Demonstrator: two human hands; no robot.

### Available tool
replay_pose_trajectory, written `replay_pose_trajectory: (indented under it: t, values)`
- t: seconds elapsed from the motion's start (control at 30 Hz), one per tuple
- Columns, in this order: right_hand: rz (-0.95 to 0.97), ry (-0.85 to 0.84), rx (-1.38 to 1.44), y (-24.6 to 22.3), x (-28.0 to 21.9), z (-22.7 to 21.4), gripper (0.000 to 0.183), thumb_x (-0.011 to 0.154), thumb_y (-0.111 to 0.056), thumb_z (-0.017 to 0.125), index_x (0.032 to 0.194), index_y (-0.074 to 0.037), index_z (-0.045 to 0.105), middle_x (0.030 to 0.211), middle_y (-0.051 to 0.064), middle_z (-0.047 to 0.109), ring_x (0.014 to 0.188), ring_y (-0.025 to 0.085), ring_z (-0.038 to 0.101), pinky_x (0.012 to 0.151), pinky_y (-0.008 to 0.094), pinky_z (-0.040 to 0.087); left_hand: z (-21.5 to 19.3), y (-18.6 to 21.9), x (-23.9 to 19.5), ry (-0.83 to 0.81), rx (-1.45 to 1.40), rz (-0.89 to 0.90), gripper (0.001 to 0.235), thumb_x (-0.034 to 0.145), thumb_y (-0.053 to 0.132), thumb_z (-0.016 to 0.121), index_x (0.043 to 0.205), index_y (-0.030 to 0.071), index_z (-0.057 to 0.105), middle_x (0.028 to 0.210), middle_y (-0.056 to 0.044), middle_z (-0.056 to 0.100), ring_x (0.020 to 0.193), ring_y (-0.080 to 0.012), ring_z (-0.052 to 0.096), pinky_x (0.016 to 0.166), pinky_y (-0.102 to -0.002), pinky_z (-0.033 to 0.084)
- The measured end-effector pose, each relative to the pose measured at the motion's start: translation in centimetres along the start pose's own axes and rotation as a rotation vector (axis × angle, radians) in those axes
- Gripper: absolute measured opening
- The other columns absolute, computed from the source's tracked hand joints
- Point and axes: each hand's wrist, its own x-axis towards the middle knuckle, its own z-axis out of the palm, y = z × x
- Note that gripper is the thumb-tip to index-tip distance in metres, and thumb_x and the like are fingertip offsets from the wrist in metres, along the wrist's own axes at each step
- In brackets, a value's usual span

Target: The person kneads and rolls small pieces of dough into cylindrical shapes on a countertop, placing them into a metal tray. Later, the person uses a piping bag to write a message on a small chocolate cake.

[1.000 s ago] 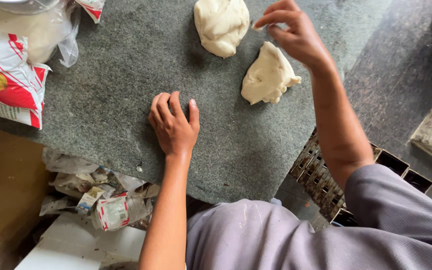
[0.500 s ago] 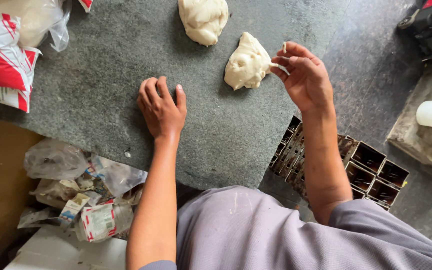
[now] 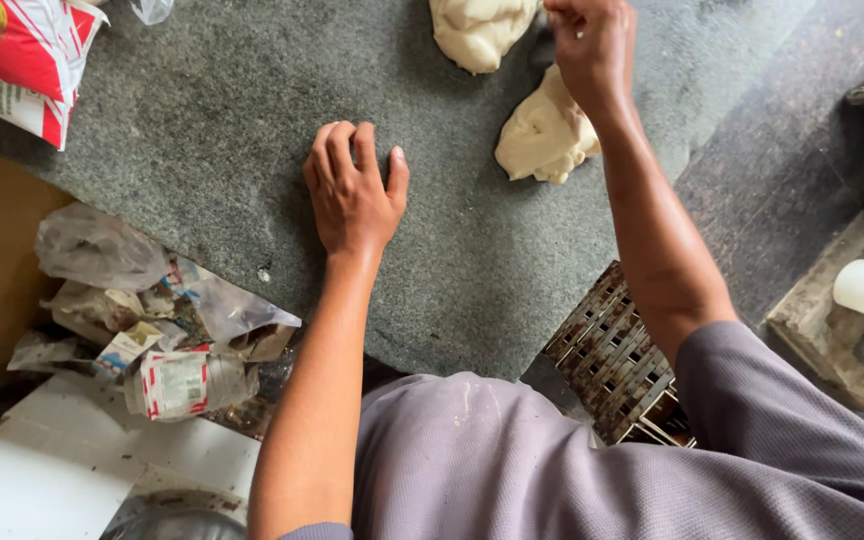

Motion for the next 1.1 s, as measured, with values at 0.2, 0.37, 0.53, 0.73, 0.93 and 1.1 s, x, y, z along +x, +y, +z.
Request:
replay_pose_trajectory:
  t: [0.2,0.37,0.53,0.73,0.93,1.1]
  values:
    - [-0.085,-0.090,-0.097,0.9,-1.0,1.1,0.025,0.088,0.010,0.067,0.105,-0.002,0.080,0.092,0.015,0.076,0.083,0.030,0.072,0.075,0.040,0.055,0.2,0.0,-0.3,-0.031,0.022,0.006,0.039,0.107,0.035,0.063,0.129,0.005,0.053,0.128,-0.014,0.052,0.130,-0.0336,0.050,0.107,-0.050,0.045]
    - [0.191,-0.170,0.109,-1.2,-0.9,-2.7,0.016,0.089,0.002,0.075,0.104,-0.001,0.080,0.090,0.013,0.076,0.080,0.023,0.072,0.072,0.036,0.056,0.0,-0.1,0.0,-0.012,0.023,0.027,0.039,0.105,0.035,0.063,0.128,0.005,0.053,0.127,-0.014,0.052,0.130,-0.0338,0.050,0.106,-0.051,0.045]
    - [0.524,0.061,0.879,-5.8,-9.6,-9.8,0.025,0.096,-0.004,0.073,0.120,0.005,0.072,0.104,0.013,0.076,0.093,0.020,0.073,0.088,0.036,0.061,-0.4,0.5,0.0,0.015,0.022,0.046,0.039,0.102,0.034,0.063,0.125,0.004,0.055,0.126,-0.015,0.053,0.128,-0.0367,0.050,0.102,-0.051,0.045]
    - [0.690,0.212,1.574,-13.6,-23.0,-14.2,0.018,0.097,-0.003,0.076,0.113,0.001,0.069,0.103,0.010,0.071,0.099,0.023,0.070,0.097,0.038,0.057,0.2,-0.3,-0.8,0.029,0.015,0.100,0.038,0.101,0.035,0.063,0.122,0.004,0.055,0.124,-0.016,0.053,0.126,-0.0377,0.051,0.103,-0.053,0.044]
    - [0.579,0.270,1.600,-18.8,-28.0,-15.7,0.012,0.104,-0.011,0.072,0.102,-0.003,0.065,0.096,0.007,0.067,0.095,0.022,0.070,0.088,0.039,0.057,1.8,-2.0,-0.9,0.091,-0.048,0.171,0.038,0.100,0.034,0.068,0.121,0.004,0.058,0.121,-0.017,0.054,0.119,-0.0380,0.052,0.100,-0.053,0.043]
    - [0.501,0.310,1.387,-19.9,-28.6,-16.4,0.015,0.104,-0.018,0.072,0.103,-0.004,0.066,0.096,0.005,0.068,0.092,0.015,0.070,0.085,0.035,0.061,3.2,-2.3,-1.0,-0.142,-0.347,0.097,0.028,0.093,0.030,0.074,0.111,0.010,0.068,0.119,-0.012,0.061,0.119,-0.0334,0.056,0.104,-0.050,0.045]
